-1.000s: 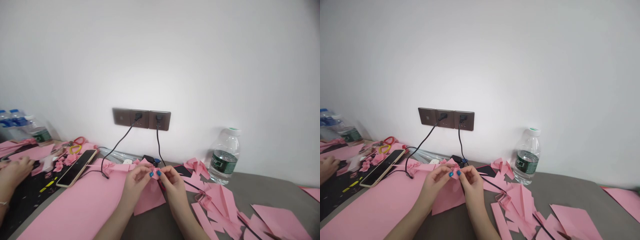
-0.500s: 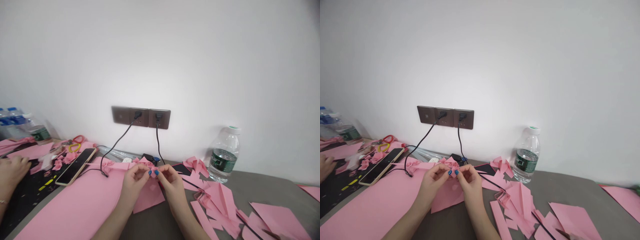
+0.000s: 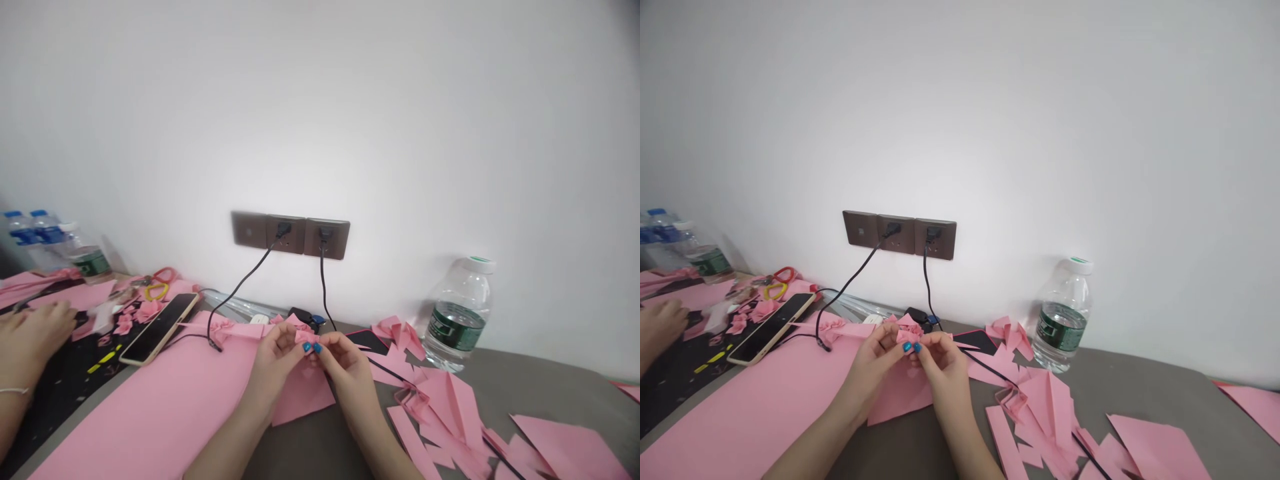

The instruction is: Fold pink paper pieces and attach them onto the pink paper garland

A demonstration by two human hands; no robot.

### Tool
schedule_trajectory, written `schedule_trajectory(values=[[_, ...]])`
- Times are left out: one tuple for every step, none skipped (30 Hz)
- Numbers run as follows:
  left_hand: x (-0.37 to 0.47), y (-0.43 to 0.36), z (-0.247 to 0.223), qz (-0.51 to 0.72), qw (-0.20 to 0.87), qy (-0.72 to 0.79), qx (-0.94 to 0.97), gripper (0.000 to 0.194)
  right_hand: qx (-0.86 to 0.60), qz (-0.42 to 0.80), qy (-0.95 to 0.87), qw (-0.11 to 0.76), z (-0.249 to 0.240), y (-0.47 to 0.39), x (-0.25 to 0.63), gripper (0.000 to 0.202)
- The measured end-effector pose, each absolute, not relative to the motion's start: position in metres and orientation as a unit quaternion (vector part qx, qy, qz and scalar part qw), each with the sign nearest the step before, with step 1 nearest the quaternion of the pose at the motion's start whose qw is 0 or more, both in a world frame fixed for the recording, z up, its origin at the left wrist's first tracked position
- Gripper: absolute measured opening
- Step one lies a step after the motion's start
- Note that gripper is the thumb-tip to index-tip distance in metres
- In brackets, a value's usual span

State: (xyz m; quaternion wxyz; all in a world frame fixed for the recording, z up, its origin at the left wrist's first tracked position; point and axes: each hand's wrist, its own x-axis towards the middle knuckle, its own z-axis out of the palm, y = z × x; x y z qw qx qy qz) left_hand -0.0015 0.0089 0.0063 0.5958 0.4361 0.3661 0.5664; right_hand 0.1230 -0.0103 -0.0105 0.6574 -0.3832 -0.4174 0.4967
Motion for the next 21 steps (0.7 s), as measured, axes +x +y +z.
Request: schedule_trajectory(values=[[-0.002, 0.009, 0.006, 0.563, 0.598, 0.367, 0.437, 0.028, -0.386, 0.482, -0.431, 0.658, -0.01, -0.011, 0.123, 0.026], [-0.002, 0.009, 0.006, 0.556, 0.601, 0.368, 0.44, 0.028, -0.392, 0.456, -0.448, 0.662, -0.009, -0.012, 0.124, 0.022], [-0.003, 0.009, 0.006, 0.549, 0.605, 0.369, 0.444, 0.028, -0.401, 0.415, -0.469, 0.669, -0.007, -0.013, 0.125, 0.016], [-0.003, 0.01, 0.006, 0.542, 0.607, 0.371, 0.447, 0.028, -0.416, 0.363, -0.5, 0.668, -0.005, -0.015, 0.125, 0.01], [-0.003, 0.009, 0.006, 0.537, 0.609, 0.373, 0.449, 0.028, -0.425, 0.31, -0.535, 0.661, -0.003, -0.016, 0.126, 0.004], [-0.003, 0.009, 0.006, 0.533, 0.611, 0.372, 0.453, 0.027, -0.43, 0.266, -0.562, 0.654, -0.001, -0.017, 0.126, 0.004], [-0.003, 0.009, 0.006, 0.53, 0.612, 0.367, 0.457, 0.027, -0.436, 0.232, -0.582, 0.646, 0.001, -0.018, 0.127, 0.007], [-0.003, 0.009, 0.006, 0.527, 0.613, 0.361, 0.465, 0.026, -0.44, 0.21, -0.595, 0.639, 0.003, -0.018, 0.127, 0.01], [-0.003, 0.009, 0.007, 0.524, 0.613, 0.355, 0.473, 0.025, -0.444, 0.199, -0.6, 0.635, 0.003, -0.018, 0.128, 0.012], [-0.003, 0.009, 0.007, 0.522, 0.611, 0.352, 0.48, 0.025, -0.448, 0.196, -0.602, 0.631, 0.004, -0.018, 0.128, 0.013], [-0.003, 0.008, 0.008, 0.521, 0.608, 0.352, 0.485, 0.024, -0.451, 0.196, -0.603, 0.628, 0.004, -0.018, 0.129, 0.014], [-0.003, 0.008, 0.009, 0.519, 0.606, 0.354, 0.489, 0.025, -0.453, 0.196, -0.606, 0.623, 0.004, -0.018, 0.13, 0.015], [-0.003, 0.008, 0.01, 0.517, 0.605, 0.356, 0.49, 0.025, -0.454, 0.194, -0.611, 0.619, 0.004, -0.017, 0.131, 0.015], [-0.003, 0.008, 0.01, 0.515, 0.604, 0.358, 0.491, 0.025, -0.455, 0.19, -0.616, 0.615, 0.004, -0.017, 0.132, 0.014], [-0.003, 0.007, 0.011, 0.513, 0.603, 0.359, 0.494, 0.025, -0.455, 0.183, -0.622, 0.611, 0.004, -0.017, 0.133, 0.014], [-0.003, 0.007, 0.012, 0.512, 0.602, 0.358, 0.496, 0.025, -0.455, 0.174, -0.628, 0.607, 0.004, -0.018, 0.134, 0.014], [-0.002, 0.007, 0.012, 0.512, 0.601, 0.358, 0.499, 0.025, -0.455, 0.165, -0.633, 0.604, 0.004, -0.018, 0.135, 0.014], [-0.002, 0.007, 0.012, 0.514, 0.598, 0.356, 0.502, 0.025, -0.455, 0.158, -0.638, 0.601, 0.004, -0.018, 0.135, 0.014], [-0.002, 0.007, 0.011, 0.517, 0.595, 0.355, 0.503, 0.024, -0.455, 0.153, -0.642, 0.598, 0.004, -0.018, 0.136, 0.014], [-0.002, 0.007, 0.01, 0.521, 0.593, 0.352, 0.503, 0.024, -0.456, 0.151, -0.646, 0.594, 0.003, -0.017, 0.136, 0.015], [-0.002, 0.008, 0.009, 0.524, 0.591, 0.35, 0.503, 0.024, -0.456, 0.151, -0.649, 0.59, 0.003, -0.017, 0.136, 0.015]])
